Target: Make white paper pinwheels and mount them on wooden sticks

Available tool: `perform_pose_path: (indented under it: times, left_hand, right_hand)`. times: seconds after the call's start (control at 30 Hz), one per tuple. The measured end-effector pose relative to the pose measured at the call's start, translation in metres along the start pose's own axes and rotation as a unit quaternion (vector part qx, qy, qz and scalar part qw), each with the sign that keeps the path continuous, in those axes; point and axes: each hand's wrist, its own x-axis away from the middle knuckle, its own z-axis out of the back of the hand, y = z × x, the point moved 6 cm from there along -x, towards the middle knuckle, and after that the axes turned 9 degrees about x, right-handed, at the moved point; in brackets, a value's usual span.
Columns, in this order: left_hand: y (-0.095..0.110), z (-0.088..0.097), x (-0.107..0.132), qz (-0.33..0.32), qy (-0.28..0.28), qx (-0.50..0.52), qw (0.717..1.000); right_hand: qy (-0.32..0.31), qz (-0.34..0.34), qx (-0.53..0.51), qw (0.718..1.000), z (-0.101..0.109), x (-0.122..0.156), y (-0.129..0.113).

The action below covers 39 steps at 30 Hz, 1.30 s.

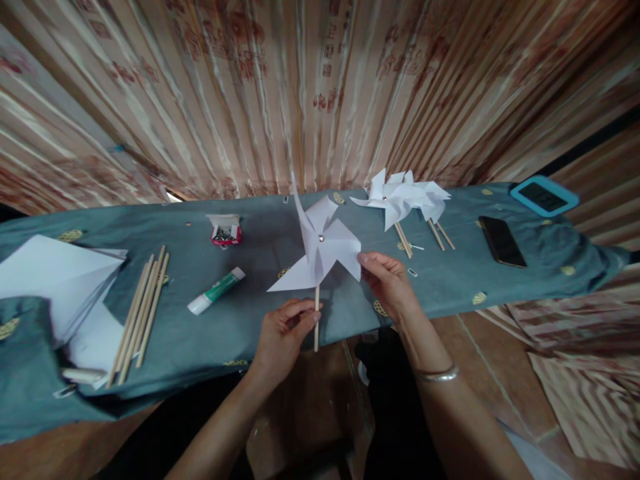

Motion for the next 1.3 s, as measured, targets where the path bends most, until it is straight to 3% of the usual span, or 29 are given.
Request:
perform_pose_path:
  times: [1.3]
  left_hand:
    - [0.003,0.001,-0.001,-0.018,0.006,-0.011,1.000]
  right_hand:
    - [-0.065,-0.016,0.040,0.997,-0.021,0.012,0.007]
